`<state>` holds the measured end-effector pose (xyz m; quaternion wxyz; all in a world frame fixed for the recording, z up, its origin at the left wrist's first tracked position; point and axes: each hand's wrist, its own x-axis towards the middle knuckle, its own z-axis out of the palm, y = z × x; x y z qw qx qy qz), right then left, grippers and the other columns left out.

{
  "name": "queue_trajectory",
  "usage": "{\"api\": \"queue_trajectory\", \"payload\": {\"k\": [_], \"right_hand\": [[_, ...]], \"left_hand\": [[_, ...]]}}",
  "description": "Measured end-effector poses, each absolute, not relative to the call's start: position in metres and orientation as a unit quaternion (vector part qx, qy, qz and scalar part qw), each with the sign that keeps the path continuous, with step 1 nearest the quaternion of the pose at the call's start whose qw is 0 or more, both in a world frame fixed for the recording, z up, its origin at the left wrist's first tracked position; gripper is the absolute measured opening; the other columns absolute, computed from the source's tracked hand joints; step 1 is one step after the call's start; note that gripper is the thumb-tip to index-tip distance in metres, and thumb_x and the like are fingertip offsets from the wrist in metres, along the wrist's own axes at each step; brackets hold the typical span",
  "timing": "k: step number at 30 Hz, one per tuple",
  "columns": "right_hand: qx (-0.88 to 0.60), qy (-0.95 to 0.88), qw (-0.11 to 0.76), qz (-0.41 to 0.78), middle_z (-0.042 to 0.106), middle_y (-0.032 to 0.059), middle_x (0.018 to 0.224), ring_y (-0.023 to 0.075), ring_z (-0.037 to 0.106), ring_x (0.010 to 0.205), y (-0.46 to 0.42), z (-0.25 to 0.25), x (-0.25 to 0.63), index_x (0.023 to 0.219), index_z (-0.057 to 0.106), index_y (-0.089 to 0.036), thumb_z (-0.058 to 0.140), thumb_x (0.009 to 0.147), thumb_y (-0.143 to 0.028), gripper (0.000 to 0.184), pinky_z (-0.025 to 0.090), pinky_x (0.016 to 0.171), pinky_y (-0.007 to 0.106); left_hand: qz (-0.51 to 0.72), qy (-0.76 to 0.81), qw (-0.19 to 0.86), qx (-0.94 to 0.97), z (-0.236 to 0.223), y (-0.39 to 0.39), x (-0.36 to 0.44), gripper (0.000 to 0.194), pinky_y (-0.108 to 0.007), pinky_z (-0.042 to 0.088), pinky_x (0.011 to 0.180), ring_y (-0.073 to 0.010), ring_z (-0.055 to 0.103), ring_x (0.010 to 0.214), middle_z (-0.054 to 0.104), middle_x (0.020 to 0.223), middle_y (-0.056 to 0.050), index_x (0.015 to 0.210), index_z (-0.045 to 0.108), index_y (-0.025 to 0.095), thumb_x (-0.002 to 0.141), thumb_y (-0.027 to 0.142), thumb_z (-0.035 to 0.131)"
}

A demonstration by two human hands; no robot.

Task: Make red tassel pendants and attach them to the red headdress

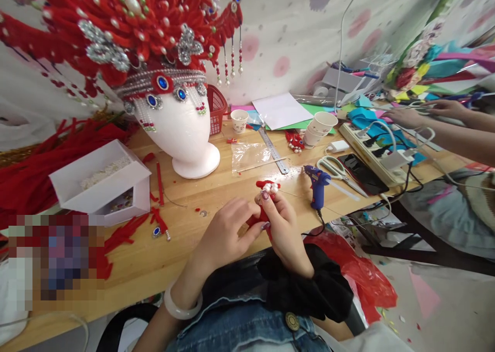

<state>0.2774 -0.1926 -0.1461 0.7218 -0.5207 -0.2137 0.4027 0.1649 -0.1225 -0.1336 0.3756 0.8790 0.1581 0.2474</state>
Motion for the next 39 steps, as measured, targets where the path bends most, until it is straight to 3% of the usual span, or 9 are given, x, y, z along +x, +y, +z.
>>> {"api": "queue_trajectory", "payload": {"k": [4,10,15,18,22,25,28,32,39], "right_hand": [[-0.522,-0.207,0.714,0.419,0.045,-0.0055,0.066,0.0083,0.039,0.052,-0.194,-0.148,0.275,0.087,0.055,-0.021,0.069,0.081,-0.057,0.04,0.034,0.046,0.021],[-0.53,-0.216,0.702,0.423,0.051,-0.0032,0.074,0.009,0.04,0.057,-0.193,-0.152,0.275,0.091,0.059,-0.021,0.067,0.082,-0.058,0.039,0.034,0.05,0.023],[-0.55,-0.212,0.723,0.36,0.054,-0.001,0.08,0.0105,0.044,0.064,-0.189,-0.154,0.285,0.084,0.061,-0.02,0.066,0.083,-0.06,0.04,0.039,0.058,0.024],[-0.557,-0.21,0.724,0.347,0.055,-0.0004,0.081,0.0106,0.044,0.065,-0.19,-0.152,0.287,0.084,0.062,-0.02,0.066,0.083,-0.059,0.04,0.04,0.06,0.024],[-0.553,-0.205,0.727,0.352,0.055,-0.0006,0.08,0.0101,0.044,0.065,-0.191,-0.147,0.283,0.085,0.063,-0.019,0.069,0.081,-0.06,0.041,0.041,0.062,0.024],[-0.551,-0.221,0.724,0.352,0.054,-0.0009,0.077,0.011,0.046,0.067,-0.189,-0.144,0.281,0.08,0.06,-0.019,0.071,0.078,-0.06,0.042,0.043,0.064,0.024],[-0.558,-0.24,0.721,0.334,0.054,-0.0006,0.077,0.0119,0.048,0.069,-0.187,-0.144,0.281,0.079,0.058,-0.02,0.072,0.077,-0.058,0.042,0.044,0.065,0.024],[-0.58,-0.267,0.715,0.287,0.051,-0.0015,0.073,0.0117,0.045,0.066,-0.186,-0.146,0.281,0.079,0.057,-0.02,0.069,0.081,-0.057,0.039,0.043,0.061,0.024],[-0.597,-0.288,0.73,0.168,0.054,-0.0015,0.076,0.0115,0.048,0.068,-0.185,-0.138,0.299,0.083,0.06,-0.021,0.059,0.091,-0.054,0.033,0.042,0.064,0.024]], "left_hand": [[0.206,0.174,0.435,0.859,-0.131,-0.123,0.161,0.01,-0.028,0.044,0.072,-0.0146,0.056,0.069,0.059,0.074,0.002,0.08,0.056,0.023,0.089,0.023,0.059],[0.169,0.114,0.559,0.804,-0.119,-0.124,0.15,0.017,-0.027,0.044,0.065,-0.0137,0.055,0.063,0.06,0.067,0.002,0.069,0.058,0.022,0.084,0.023,0.067],[0.111,0.009,0.644,0.757,-0.114,-0.123,0.126,0.039,-0.034,0.044,0.061,-0.0164,0.052,0.057,0.058,0.057,-0.003,0.052,0.064,0.025,0.082,0.049,0.07],[0.145,0.027,0.663,0.734,-0.115,-0.119,0.116,0.048,-0.036,0.042,0.058,-0.0163,0.049,0.053,0.053,0.052,-0.004,0.047,0.067,0.026,0.079,0.061,0.068],[0.316,0.211,0.61,0.695,-0.119,-0.117,0.13,0.015,-0.031,0.048,0.068,-0.0163,0.058,0.07,0.063,0.073,-0.002,0.082,0.074,0.025,0.078,0.04,0.078],[0.315,0.306,0.566,0.698,-0.121,-0.122,0.151,0.02,-0.027,0.05,0.079,-0.0152,0.063,0.085,0.068,0.092,-0.002,0.102,0.067,0.023,0.085,0.032,0.071],[0.238,0.309,0.59,0.707,-0.122,-0.126,0.166,0.01,-0.023,0.05,0.071,-0.0128,0.064,0.078,0.068,0.086,0.0,0.094,0.063,0.02,0.09,0.028,0.059],[0.195,0.328,0.628,0.678,-0.125,-0.125,0.171,0.007,-0.019,0.045,0.061,-0.0102,0.062,0.068,0.066,0.074,0.004,0.091,0.061,0.019,0.085,0.021,0.057],[0.108,0.31,0.685,0.65,-0.159,-0.127,0.163,0.004,-0.023,0.049,0.064,-0.0118,0.063,0.06,0.066,0.061,0.004,0.083,0.057,0.018,0.08,0.017,0.055]]}}
